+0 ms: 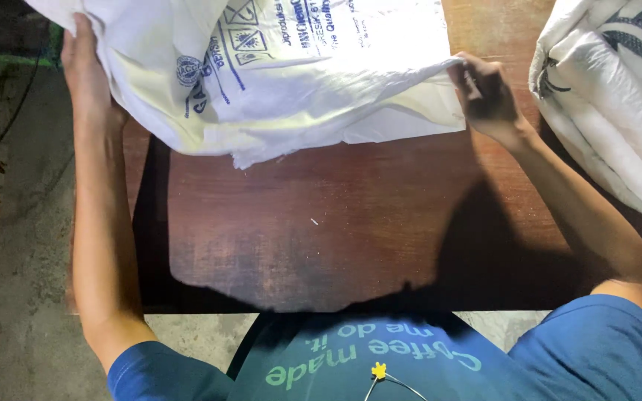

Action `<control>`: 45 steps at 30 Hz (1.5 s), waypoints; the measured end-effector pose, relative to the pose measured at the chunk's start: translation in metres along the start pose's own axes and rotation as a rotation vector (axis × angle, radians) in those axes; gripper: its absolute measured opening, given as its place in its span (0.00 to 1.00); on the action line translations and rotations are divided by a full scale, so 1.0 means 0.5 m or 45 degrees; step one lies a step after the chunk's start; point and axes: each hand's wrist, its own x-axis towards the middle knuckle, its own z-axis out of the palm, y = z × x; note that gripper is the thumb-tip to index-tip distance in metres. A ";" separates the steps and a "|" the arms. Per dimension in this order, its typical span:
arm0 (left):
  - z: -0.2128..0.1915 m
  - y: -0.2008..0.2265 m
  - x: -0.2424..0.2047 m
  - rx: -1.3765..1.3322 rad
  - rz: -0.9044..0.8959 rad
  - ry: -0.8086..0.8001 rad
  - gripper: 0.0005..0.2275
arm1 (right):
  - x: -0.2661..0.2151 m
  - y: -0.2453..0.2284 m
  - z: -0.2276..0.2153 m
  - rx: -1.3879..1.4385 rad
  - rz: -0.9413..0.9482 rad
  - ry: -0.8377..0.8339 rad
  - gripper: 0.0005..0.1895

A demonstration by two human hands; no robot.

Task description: The person folds white woven sacks on a wooden table. They repeatedly smooth, fold, and roll the sacks into compact bundles, then place them into a larger sack to the right.

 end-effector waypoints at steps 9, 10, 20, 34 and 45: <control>0.051 0.085 0.008 0.052 0.386 -0.013 0.31 | -0.006 -0.092 -0.003 -0.049 0.059 -0.118 0.11; 0.070 0.080 0.004 0.053 0.382 -0.011 0.31 | -0.006 -0.098 0.001 -0.048 0.060 -0.122 0.11; 0.519 0.153 -0.194 1.079 0.329 -0.789 0.20 | -0.023 -0.056 0.080 0.075 -0.416 0.157 0.21; 0.431 0.074 -0.197 0.526 0.251 -1.196 0.15 | -0.057 -0.053 -0.031 -0.824 -0.976 0.679 0.54; 0.187 -0.177 0.029 0.644 -0.007 0.111 0.16 | -0.032 -0.145 -0.033 -0.506 -0.485 -0.425 0.39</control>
